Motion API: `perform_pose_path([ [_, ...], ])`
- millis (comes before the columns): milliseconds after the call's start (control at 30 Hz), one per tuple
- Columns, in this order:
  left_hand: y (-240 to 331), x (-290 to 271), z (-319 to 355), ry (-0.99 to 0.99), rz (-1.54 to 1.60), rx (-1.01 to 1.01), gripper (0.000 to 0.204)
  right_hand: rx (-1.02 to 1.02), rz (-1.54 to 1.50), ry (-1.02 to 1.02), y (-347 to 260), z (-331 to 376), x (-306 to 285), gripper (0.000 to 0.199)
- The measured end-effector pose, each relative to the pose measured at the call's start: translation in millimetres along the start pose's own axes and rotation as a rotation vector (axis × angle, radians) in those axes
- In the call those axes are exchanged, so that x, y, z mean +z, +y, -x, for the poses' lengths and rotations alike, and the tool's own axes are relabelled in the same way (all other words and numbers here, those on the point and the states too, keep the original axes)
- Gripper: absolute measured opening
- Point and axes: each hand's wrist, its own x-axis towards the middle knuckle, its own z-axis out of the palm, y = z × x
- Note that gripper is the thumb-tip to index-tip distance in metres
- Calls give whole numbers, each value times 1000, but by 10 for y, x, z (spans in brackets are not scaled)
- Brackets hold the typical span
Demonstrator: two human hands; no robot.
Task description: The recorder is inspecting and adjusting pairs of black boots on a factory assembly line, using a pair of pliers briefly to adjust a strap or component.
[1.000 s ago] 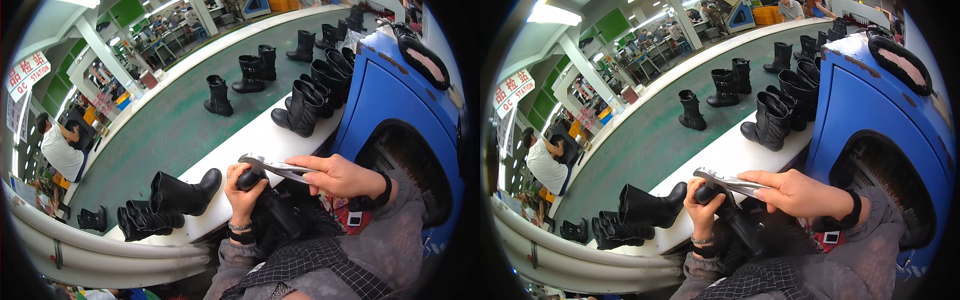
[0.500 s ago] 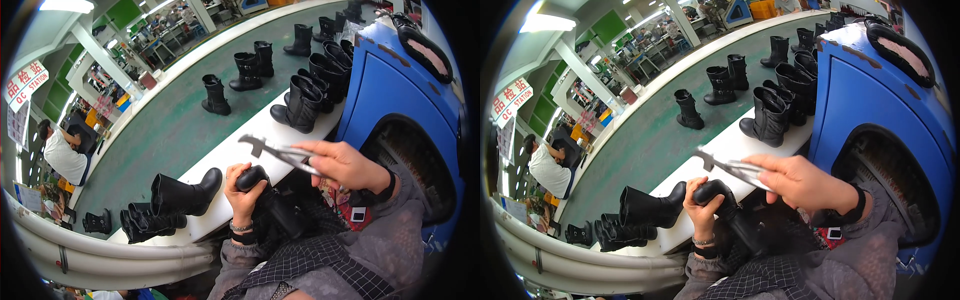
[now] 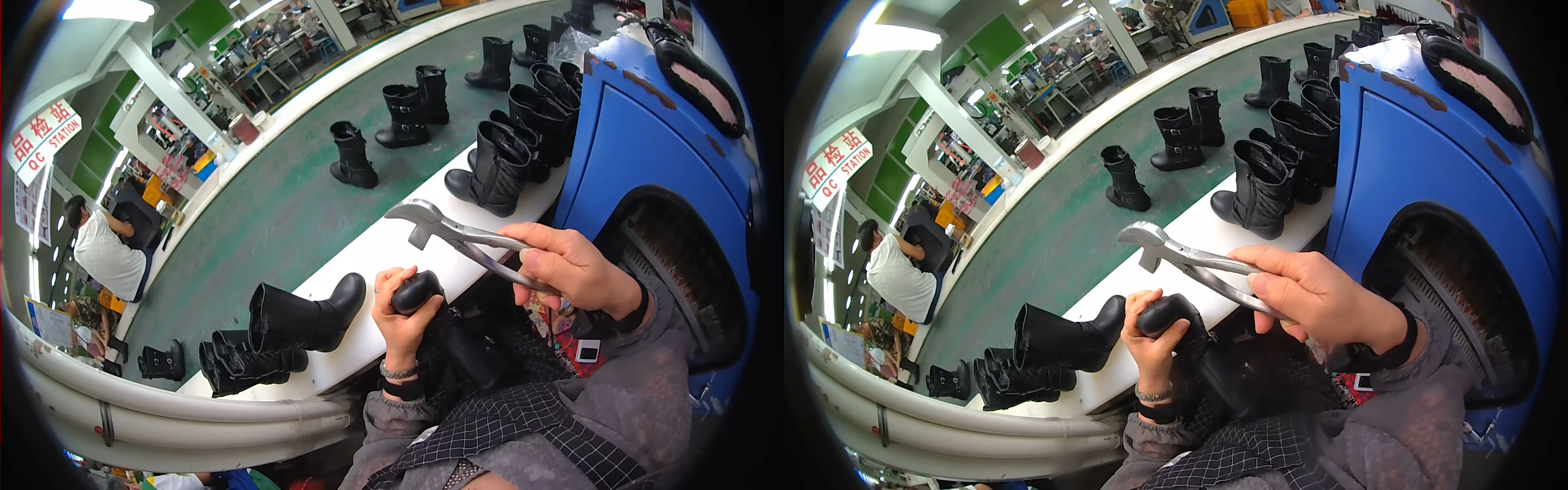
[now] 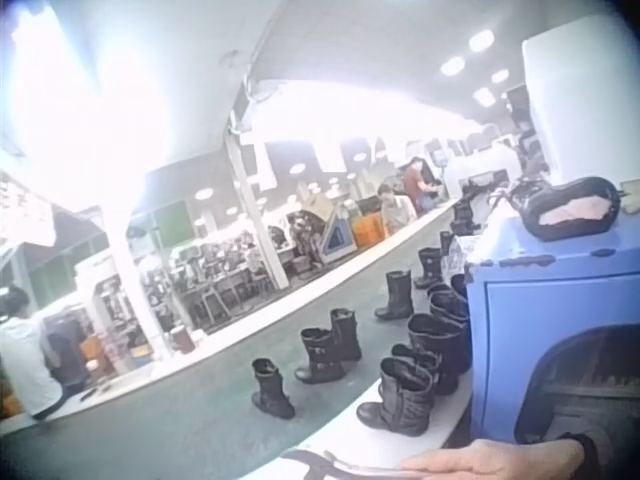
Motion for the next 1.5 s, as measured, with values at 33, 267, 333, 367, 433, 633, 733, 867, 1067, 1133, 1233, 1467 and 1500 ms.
perform_pose_path([
  [33,0,18,-7,-9,-27,28,55,-1,1,2,16,-2,-5,43],
  [267,-20,36,-11,8,3,6,54,172,185,-16,114,38,-28,37],
  [333,-9,39,-28,9,9,-3,54,58,39,22,63,40,-75,37],
  [367,-2,33,-33,6,21,-8,54,19,-2,23,33,38,-69,37],
  [433,-27,25,-12,0,-5,6,54,2,-76,5,54,27,-60,36],
  [633,-41,42,-16,51,32,7,52,234,-7,-95,329,-70,-68,33],
  [733,-78,12,-13,90,110,-40,51,218,-45,-43,415,-136,-154,33],
  [867,-127,10,-11,159,194,-101,51,124,171,72,683,-366,-195,26],
  [1067,-134,-1,5,102,130,-82,51,-186,1189,376,1258,-733,-139,22],
  [1133,-149,-4,-12,81,55,15,50,-74,1162,303,1203,-758,-121,28],
  [1233,-122,-11,17,127,74,1,51,-403,1058,232,1202,-705,-155,69],
  [1467,-165,42,-22,116,45,4,50,-584,718,-69,1607,-723,382,95],
  [1500,-123,108,-37,97,78,-61,51,-571,640,-43,1643,-771,393,94],
])
